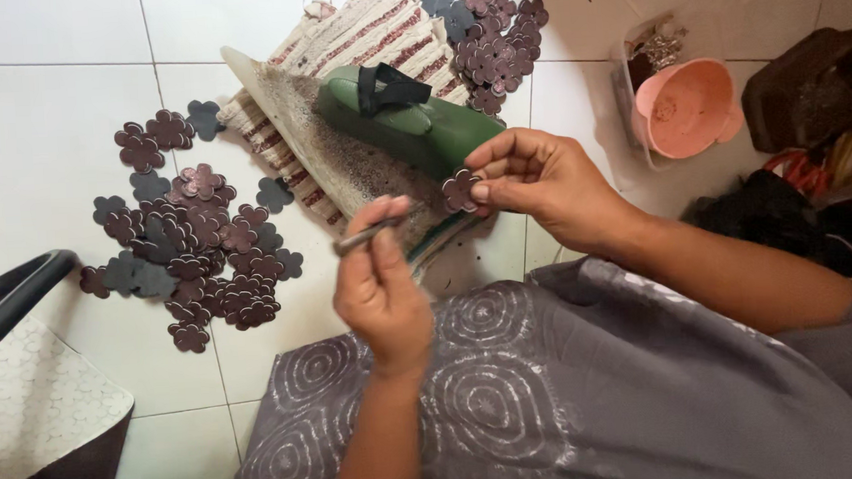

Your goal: The person is decorating a green shoe with flower-shaped cutouts. They pick up the cutouts one by one, apply glue to them using a hot glue gun, and then press them onto the shoe's surface.

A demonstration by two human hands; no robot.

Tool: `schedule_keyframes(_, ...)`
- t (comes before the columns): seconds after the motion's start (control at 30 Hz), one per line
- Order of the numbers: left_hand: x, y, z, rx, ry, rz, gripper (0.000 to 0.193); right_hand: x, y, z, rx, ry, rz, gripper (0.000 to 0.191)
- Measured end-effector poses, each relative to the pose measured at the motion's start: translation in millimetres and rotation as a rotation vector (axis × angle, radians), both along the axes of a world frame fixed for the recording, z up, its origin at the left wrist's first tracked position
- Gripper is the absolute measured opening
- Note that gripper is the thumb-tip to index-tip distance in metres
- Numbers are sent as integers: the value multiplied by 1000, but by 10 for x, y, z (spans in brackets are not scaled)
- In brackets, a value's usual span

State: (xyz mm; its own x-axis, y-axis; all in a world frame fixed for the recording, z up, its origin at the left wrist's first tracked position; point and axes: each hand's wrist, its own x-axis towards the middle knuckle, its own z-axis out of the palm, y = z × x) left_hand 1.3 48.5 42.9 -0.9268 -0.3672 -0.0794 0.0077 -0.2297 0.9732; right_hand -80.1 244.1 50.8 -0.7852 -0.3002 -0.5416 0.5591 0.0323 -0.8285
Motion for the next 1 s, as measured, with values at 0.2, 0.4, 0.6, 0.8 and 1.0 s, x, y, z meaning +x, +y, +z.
schedule_keyframes(0.2, 490, -306, -110, -19, -268, 206, 33, -313, 122, 160, 151, 271, -23, 31)
schedule_keyframes(0.4, 726, -498, -478, 167, -459, 364, 35, -461, -365, 363, 660, 1152, 332, 31)
schedule_keyframes(0.6, 480, -783, -772, 71, -311, 420, 32, -412, -1416, -44, 451, 1443, 907, 43)
schedule_keyframes(0.8, 361, -1051, -871, -78, -365, 459, 30, -633, -2184, -675, 649, 1552, 1071, 47)
schedule_keyframes(1.0, 352, -1142, -896, -36, -344, 463, 30, -738, -2452, -883, 834, 1422, 1298, 22)
